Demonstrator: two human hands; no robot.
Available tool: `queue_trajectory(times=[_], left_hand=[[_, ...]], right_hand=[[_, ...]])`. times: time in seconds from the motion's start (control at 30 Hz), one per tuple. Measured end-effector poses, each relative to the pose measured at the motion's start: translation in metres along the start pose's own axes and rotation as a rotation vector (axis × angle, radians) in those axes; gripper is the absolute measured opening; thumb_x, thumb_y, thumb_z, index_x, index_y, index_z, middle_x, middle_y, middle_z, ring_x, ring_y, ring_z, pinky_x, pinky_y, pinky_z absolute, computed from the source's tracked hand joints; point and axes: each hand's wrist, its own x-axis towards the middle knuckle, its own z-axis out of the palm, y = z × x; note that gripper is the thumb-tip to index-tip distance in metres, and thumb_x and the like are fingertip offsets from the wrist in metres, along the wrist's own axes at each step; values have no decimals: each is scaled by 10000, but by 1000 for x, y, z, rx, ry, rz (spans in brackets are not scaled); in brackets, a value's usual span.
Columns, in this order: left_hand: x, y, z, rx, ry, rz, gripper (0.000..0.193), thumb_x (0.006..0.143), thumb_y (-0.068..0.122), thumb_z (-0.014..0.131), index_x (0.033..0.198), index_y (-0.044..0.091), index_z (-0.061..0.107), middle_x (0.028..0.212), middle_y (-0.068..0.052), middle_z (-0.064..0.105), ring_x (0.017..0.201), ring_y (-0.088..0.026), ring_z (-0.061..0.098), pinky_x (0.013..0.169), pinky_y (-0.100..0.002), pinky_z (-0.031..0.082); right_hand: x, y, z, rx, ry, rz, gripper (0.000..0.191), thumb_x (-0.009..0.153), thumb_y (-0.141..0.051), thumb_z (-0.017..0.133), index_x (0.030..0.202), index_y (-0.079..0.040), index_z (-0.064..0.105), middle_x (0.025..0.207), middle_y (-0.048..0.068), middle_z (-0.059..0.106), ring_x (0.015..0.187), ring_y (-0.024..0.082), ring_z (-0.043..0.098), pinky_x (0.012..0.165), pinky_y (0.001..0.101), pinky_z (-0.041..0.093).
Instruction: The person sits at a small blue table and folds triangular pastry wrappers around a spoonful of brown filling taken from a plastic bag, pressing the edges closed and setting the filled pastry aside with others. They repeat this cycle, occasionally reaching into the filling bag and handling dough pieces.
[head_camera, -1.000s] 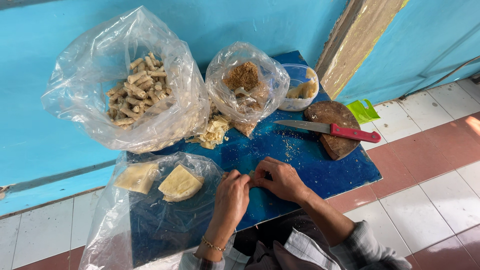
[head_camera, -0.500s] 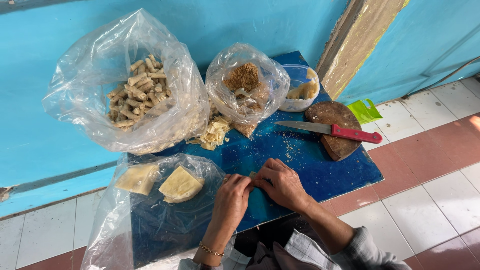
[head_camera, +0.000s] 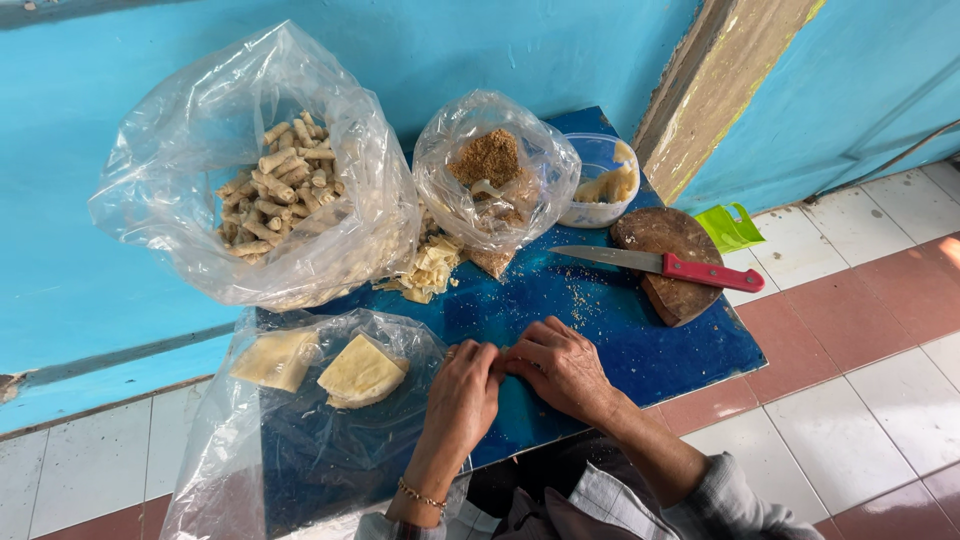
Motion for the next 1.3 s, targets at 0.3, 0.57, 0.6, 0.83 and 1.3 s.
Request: queue_trajectory(times=[0.3,0.57,0.6,0.83,1.3], left_hand=[[8,-2,2,38,-24,23,173,862,-20,686,1030,20,705,993,-114,619,994,-288,642,826,-386,561],[4,1,-2,4,59,67,212,862,-8,699,1073,-4,681,1010,-122,635,1004,-320,639,843,-425,532],[5,1,-1,32,71,90,198,872,-8,695,1069,1,688,1008,-119,639,1004,-314,643,851,-417,537],[8,-4,1,-2,88,80,187,860,-31,678,1045,-10,690,1002,-130,625,1002,-302,650,847,-404,549],[-6,9,-14,-167,132,-119,168,1012,125,587,904,1,621,918,-139,621,827,-356,640,706,-477,488]], right_hand=[[-4,-7,0,-128,48,-69,179,818,-278,792,956,-167,778,932,-29,723,828,187,616,673,363,475],[0,-3,-2,-195,32,-73,128,805,-228,782,931,-207,787,909,-19,707,839,195,604,680,356,461],[-1,-3,-2,-195,38,-70,137,798,-220,782,934,-219,793,894,-11,699,838,200,604,673,356,460],[0,4,1,-219,31,-103,203,820,-201,779,1022,-188,773,1033,-44,734,932,173,623,737,354,459],[5,-27,-16,-143,73,-202,277,830,-234,812,1080,-141,736,1035,-34,732,980,188,646,819,377,438]])
